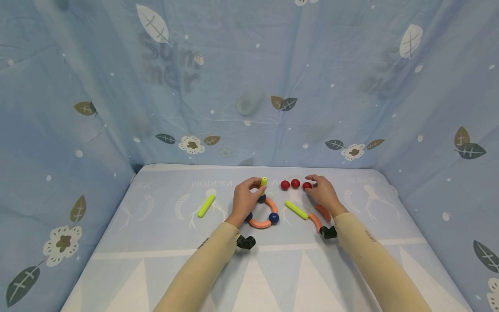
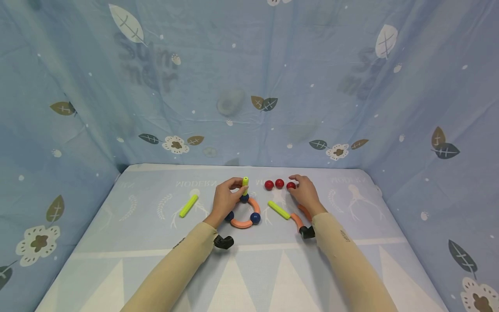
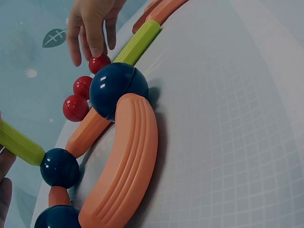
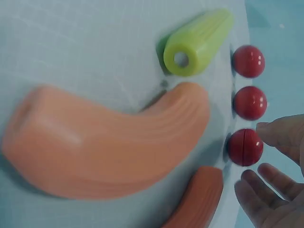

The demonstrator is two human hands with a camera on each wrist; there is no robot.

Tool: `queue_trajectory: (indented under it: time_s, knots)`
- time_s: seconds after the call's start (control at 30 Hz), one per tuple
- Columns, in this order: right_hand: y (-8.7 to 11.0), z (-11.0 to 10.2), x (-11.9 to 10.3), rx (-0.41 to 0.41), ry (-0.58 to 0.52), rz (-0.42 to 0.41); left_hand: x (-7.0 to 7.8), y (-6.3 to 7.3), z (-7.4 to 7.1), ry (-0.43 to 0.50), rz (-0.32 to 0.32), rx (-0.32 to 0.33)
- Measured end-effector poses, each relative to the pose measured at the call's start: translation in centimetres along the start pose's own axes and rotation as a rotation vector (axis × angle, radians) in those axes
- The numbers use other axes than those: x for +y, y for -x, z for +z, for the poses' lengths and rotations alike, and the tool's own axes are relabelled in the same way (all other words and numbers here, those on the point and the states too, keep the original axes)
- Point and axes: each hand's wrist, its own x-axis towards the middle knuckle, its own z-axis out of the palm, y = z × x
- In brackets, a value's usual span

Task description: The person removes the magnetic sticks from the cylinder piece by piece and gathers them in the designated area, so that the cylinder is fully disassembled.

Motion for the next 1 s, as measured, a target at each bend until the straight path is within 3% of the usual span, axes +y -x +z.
queue_trajectory:
  time_s: [0.47, 1.0]
  knots:
    - [2.5, 0.0, -2.4, 0.072, -0.015, -0.096, -0.1, 0.1, 0.0, -0.014, -0.005, 0.002]
    - [3.9, 4.2, -5.3, -0.018, -0.148, -0.155, -0.2, 0.0, 0.0, -0.015, 0.005, -0.005]
